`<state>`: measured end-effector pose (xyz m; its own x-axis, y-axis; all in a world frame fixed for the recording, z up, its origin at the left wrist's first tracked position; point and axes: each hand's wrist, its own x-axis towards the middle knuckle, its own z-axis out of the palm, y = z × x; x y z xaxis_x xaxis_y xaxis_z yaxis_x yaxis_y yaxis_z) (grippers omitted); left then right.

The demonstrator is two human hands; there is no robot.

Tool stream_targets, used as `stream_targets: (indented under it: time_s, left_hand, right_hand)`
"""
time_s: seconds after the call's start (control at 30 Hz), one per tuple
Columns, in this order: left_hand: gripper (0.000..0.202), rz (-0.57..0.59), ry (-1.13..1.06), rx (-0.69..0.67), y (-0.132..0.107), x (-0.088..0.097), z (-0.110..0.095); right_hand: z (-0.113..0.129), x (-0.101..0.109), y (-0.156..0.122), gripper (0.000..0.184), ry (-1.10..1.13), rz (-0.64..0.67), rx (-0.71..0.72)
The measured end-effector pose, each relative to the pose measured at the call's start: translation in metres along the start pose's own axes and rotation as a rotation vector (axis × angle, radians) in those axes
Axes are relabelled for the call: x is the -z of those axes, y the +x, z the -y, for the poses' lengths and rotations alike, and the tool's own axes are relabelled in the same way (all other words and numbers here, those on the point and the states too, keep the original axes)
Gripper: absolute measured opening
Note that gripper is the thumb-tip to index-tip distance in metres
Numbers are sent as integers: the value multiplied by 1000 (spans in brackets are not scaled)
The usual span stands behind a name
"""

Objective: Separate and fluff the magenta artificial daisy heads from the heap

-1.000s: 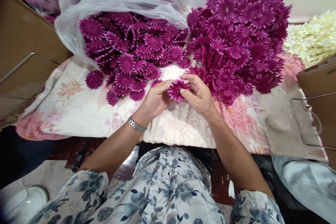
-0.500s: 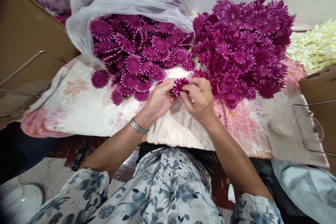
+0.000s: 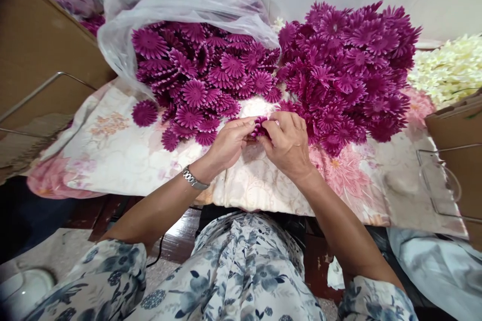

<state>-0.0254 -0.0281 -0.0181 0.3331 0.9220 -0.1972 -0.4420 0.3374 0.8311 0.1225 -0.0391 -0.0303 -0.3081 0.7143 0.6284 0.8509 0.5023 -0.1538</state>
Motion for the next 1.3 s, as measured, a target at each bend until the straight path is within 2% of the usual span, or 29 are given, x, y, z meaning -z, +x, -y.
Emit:
stream_targets:
  time_s: [0.17, 0.43, 0.63, 0.9, 0.97, 1.13, 1.3]
  left_hand:
    - [14, 93, -30, -22, 0, 3, 0]
    - [19, 38, -33, -119, 3, 7, 5]
    - [17, -33, 2, -100, 2, 5, 4]
    - [15, -129, 35, -162, 6, 7, 10]
    - [14, -120, 41, -194, 5, 7, 10]
    - [19, 54, 30, -128, 3, 8, 8]
    - [12, -32, 34, -125, 4, 8, 7]
  right_hand:
    - [-3, -4, 6, 5, 91, -90, 6]
    - [-6, -11, 6, 6, 150, -243, 139]
    - [-9, -12, 3, 7, 199, -224, 117]
    - [-10, -6, 1, 10, 276, -155, 97]
    - [-11, -5, 1, 9, 288, -143, 79]
    - [-13, -5, 0, 14, 286, -124, 69]
    - [-13, -6, 0, 11, 339, -103, 84]
